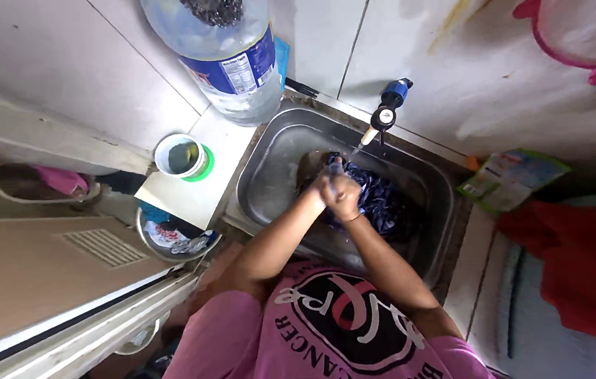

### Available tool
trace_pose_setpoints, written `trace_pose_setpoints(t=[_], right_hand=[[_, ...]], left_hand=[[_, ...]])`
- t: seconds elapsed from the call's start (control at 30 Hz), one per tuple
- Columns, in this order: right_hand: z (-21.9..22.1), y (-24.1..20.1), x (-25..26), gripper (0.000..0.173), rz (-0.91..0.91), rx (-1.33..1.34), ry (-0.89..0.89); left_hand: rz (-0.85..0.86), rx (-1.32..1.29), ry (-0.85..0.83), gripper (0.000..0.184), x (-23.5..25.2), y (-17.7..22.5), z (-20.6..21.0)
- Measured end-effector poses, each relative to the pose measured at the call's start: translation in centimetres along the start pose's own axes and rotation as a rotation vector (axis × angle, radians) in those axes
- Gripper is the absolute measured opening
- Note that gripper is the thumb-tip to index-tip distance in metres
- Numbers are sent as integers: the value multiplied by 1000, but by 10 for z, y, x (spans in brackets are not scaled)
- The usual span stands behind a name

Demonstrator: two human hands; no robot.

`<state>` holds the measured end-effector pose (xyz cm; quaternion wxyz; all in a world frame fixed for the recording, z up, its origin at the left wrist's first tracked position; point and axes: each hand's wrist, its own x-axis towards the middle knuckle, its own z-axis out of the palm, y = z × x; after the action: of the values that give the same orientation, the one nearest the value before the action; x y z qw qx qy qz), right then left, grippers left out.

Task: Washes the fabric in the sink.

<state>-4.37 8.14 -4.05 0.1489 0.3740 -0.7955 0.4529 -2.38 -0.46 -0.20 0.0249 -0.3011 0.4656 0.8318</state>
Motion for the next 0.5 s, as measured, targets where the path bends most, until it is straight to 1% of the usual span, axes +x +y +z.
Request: trace_pose_setpoints(t=[0.03, 0.07, 0.1, 0.13, 0.17, 0.2, 0.23, 0.27, 0.3, 0.33, 0.37, 0.4, 0.43, 0.47, 0.5], right_hand=[[-8, 9, 7, 36, 219, -22, -96], [-13, 20, 14, 37, 421, -25, -154], [-15, 30, 20, 42, 567, -29, -188], [-15, 33, 21, 45, 621, -38, -202], [-15, 26, 19, 48, 596, -57, -206], [-14, 14, 16, 48, 512, -57, -195], [-12, -3, 11, 44, 397, -37, -172], [-8, -17, 6, 40, 276, -32, -114], [-3, -24, 3, 36, 181, -30, -61], [-2, -23, 4, 33, 156, -30, -51], [-3, -18, 6, 34, 213, -43, -82], [-7, -7, 12, 37, 343, -54, -146], [-11, 8, 21, 41, 510, -62, -210], [-17, 24, 31, 44, 694, -22, -260], [-23, 41, 38, 45, 853, 58, -263]], left_hand=[[-95, 4, 70, 29, 6, -7, 6], [-146, 110, 90, 36, 5, -9, 9], [-156, 244, 111, 42, 1, -11, 15], [-164, 296, 97, 48, -4, -10, 15], [-154, 286, 105, 49, -5, -10, 13], [-125, 206, 110, 44, -5, -8, 9], [-78, 106, 102, 34, -7, -5, 6], [-62, 43, 81, 28, -12, 0, 3], [-85, 5, 59, 27, -18, 9, 2], [-109, -20, 61, 27, -20, 11, 2], [-123, -32, 83, 29, -16, 7, 2], [-130, -39, 112, 32, -8, -2, 0], [-169, -7, 103, 38, -2, -7, -4], [-203, 62, 41, 44, -5, -6, -11], [-248, 144, -64, 52, -11, 4, -23]])
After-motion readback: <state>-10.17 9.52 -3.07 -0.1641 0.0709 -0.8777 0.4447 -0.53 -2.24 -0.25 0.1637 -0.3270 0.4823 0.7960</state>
